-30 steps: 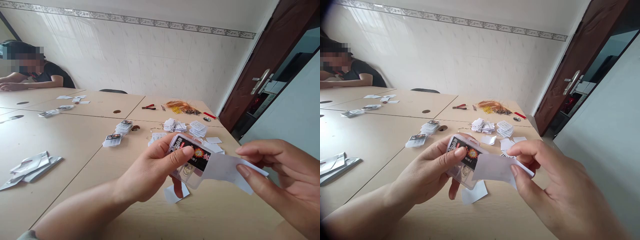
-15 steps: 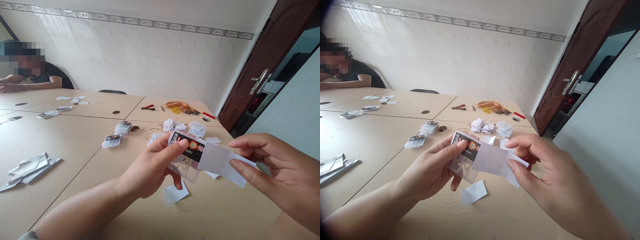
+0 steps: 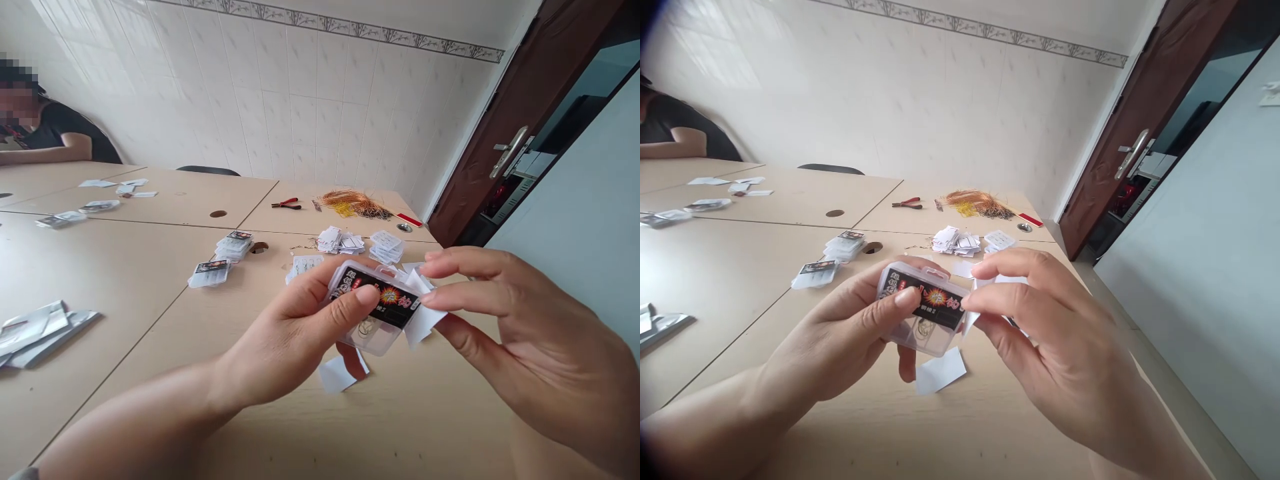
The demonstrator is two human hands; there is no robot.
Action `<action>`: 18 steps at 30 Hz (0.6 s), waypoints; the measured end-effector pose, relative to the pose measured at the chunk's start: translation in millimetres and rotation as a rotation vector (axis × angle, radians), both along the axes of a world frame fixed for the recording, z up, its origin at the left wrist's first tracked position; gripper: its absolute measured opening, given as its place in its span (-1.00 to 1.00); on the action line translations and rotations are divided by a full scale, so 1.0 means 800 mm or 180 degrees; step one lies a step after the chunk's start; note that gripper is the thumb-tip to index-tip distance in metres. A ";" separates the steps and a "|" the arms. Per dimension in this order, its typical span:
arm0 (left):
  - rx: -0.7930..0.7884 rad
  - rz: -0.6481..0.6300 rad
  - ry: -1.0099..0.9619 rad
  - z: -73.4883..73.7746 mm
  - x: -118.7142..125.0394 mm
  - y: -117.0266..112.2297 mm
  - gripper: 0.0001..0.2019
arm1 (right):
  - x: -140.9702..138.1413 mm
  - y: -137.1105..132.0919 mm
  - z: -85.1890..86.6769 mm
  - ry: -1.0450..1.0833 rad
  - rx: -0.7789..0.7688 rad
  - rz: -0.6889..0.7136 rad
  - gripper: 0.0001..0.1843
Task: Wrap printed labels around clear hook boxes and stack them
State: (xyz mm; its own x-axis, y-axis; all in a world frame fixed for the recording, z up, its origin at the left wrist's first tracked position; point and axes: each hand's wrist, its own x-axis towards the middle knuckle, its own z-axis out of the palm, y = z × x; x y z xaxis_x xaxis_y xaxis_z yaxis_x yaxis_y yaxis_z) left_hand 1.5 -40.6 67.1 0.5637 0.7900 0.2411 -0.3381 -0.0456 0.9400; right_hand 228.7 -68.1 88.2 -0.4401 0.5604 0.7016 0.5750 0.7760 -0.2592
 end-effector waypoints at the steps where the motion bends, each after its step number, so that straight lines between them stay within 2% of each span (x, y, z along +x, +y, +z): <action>1: -0.0026 -0.0034 -0.0016 0.000 0.000 0.000 -0.80 | 0.001 0.001 0.000 0.0017 0.0023 0.0044 -0.74; 6: -0.0323 -0.0140 -0.0036 0.002 0.000 0.000 -0.80 | 0.003 0.003 -0.002 0.0110 -0.0067 0.0229 -0.78; 10: -0.0557 -0.0170 -0.0104 0.003 0.000 0.000 -0.79 | 0.003 -0.001 -0.002 0.0098 -0.0242 0.0144 -0.78; 16: -0.0638 -0.0148 -0.0147 0.002 0.001 0.000 -0.81 | 0.004 -0.006 0.001 0.0127 -0.0424 0.0111 -0.83; 18: -0.0561 -0.0112 -0.0116 0.002 0.000 -0.001 -0.81 | 0.003 -0.007 0.001 0.0215 -0.0448 0.0148 -0.71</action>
State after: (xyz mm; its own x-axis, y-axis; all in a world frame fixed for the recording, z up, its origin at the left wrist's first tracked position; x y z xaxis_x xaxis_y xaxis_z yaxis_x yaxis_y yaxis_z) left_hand 1.5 -41.3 68.9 0.5851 0.8018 0.1216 -0.3706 0.1311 0.9195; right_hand 231.0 -73.6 88.6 -0.4224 0.6352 0.6466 0.5168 0.7548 -0.4040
